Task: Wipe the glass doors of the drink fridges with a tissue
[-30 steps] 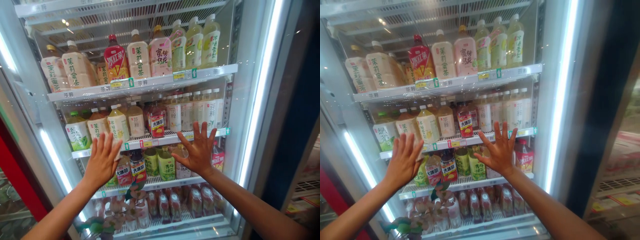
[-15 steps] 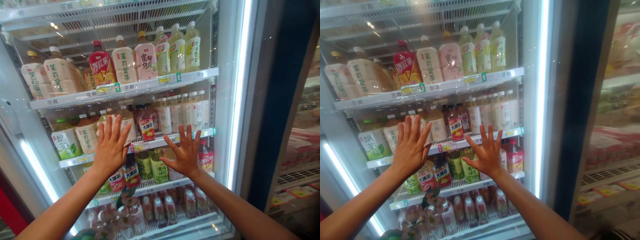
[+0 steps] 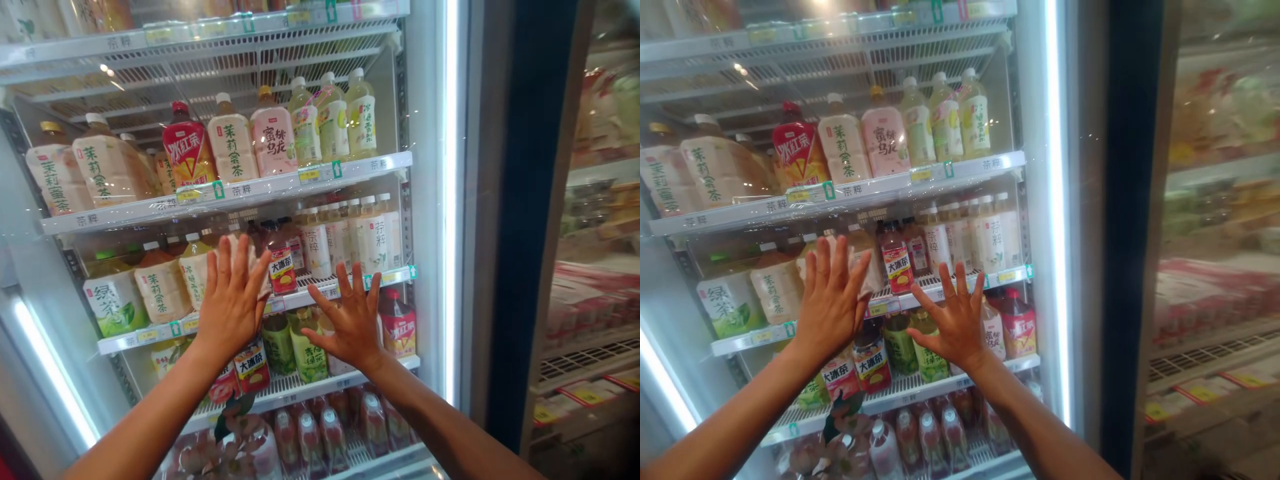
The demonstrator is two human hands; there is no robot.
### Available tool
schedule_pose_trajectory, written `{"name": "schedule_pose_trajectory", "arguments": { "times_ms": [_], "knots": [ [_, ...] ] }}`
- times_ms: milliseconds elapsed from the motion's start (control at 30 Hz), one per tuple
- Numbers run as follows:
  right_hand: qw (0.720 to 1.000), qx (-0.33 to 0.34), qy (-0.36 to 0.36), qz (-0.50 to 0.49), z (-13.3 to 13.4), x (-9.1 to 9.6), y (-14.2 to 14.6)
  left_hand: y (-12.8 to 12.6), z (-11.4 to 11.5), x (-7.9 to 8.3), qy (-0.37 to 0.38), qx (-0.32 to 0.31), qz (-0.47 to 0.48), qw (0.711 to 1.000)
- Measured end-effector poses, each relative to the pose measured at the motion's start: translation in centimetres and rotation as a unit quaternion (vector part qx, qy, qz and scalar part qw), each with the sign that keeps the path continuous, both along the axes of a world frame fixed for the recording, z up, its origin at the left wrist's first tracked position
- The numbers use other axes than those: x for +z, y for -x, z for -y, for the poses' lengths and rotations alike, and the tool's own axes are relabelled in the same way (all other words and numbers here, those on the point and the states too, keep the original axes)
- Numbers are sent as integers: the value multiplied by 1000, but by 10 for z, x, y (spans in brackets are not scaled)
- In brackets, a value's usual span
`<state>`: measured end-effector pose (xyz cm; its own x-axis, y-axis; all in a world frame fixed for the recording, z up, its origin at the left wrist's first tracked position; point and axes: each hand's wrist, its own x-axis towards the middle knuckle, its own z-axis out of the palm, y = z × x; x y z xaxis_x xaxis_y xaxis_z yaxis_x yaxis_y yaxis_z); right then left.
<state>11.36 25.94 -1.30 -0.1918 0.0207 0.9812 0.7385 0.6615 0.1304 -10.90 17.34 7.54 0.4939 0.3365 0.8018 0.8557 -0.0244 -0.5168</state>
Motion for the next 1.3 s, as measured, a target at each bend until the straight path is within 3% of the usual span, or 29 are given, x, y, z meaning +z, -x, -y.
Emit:
{"name": "schedule_pose_trajectory", "arguments": {
  "times_ms": [100, 167, 233, 333, 400, 467, 567, 633, 667, 767, 833, 900, 1000, 1067, 1133, 1233, 1300],
  "knots": [
    [1000, 1, -1, 1, 0, 0, 0, 5, 11, -50, 52, -9, -58, 997],
    [1000, 0, -3, 1, 0, 0, 0, 14, 17, -65, 87, -14, -115, 989],
    [1000, -2, -3, 0, 0, 0, 0, 22, 16, -47, 84, -12, -116, 990],
    [1000, -5, -6, 2, 0, 0, 0, 27, 8, 9, 13, 2, -19, 1000],
    [1000, -3, -11, 4, 0, 0, 0, 26, 5, 23, -14, 5, 23, 1000],
    [1000, -1, -20, 4, -1, 0, -1, 24, 8, 3, -5, 6, 24, 1000],
    [1000, 3, -25, 6, -1, 0, -1, 26, 19, -49, 39, 5, -28, 999],
    [1000, 6, -26, 6, -2, 0, -1, 31, 23, -57, 59, -1, -55, 997],
    [1000, 8, -27, 5, -2, 0, -1, 34, 22, -47, 54, -3, -48, 997],
    [999, 16, -35, 2, -3, -1, 0, 46, 14, 8, -23, 0, 41, 999],
    [999, 17, -35, 2, -4, -1, 0, 51, 11, 28, -53, -1, 80, 995],
    [999, 15, -29, 2, -3, -1, 0, 53, 16, 13, -38, 6, 84, 996],
    [1000, 11, -23, 4, -3, -2, 0, 59, 33, -48, 17, 16, 37, 999],
    [1000, 12, -23, 5, -3, -2, -1, 67, 42, -71, 40, 12, -8, 999],
    [1000, 13, -24, 4, -3, -3, -1, 76, 44, -61, 39, 13, -12, 999],
    [1000, 9, -25, 5, -4, -4, -1, 88, 39, -14, -9, 27, 49, 998],
    [1000, 9, -26, 7, -4, -4, -1, 90, 38, -3, -32, 31, 78, 996]
  ]
}}
